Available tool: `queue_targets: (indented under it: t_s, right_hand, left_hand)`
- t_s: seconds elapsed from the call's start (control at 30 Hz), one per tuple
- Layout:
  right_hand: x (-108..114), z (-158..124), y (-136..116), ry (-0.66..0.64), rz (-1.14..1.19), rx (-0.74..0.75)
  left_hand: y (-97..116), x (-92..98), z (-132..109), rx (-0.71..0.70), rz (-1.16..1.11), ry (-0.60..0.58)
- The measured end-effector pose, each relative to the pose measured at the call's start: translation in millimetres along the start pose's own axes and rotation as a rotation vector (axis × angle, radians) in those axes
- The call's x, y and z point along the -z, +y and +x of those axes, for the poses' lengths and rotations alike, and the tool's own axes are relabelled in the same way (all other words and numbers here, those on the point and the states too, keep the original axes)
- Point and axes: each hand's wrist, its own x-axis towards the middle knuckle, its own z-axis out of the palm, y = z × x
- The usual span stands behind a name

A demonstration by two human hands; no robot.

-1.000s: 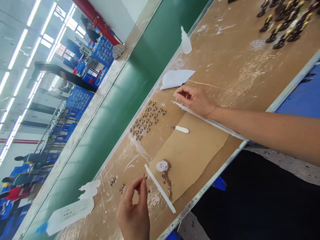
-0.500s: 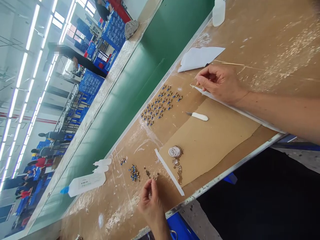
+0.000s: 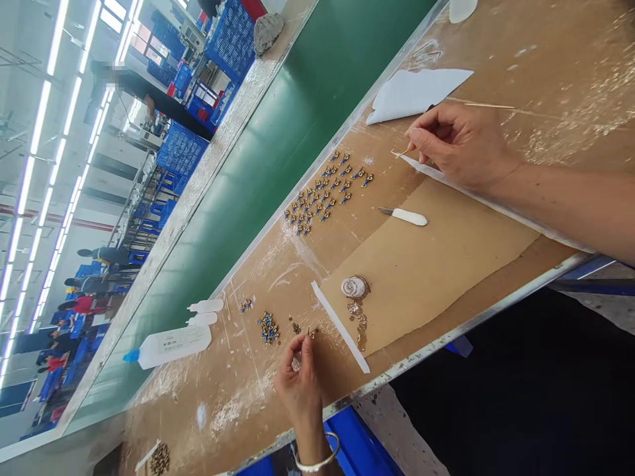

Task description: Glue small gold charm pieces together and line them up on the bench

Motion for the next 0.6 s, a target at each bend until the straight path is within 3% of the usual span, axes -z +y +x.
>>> queue_targets:
  t_s: [0.37, 0.6]
  right_hand:
    - [0, 0, 1, -0.017, -0.018, 0.028]
    - [1, 1, 3, 0.014, -0.011, 0.03]
  left_hand:
    - [7, 1.8, 5, 0.006, -0.001, -0.059]
    - [2, 5.3, -14, 0.023, -0.233, 0.141]
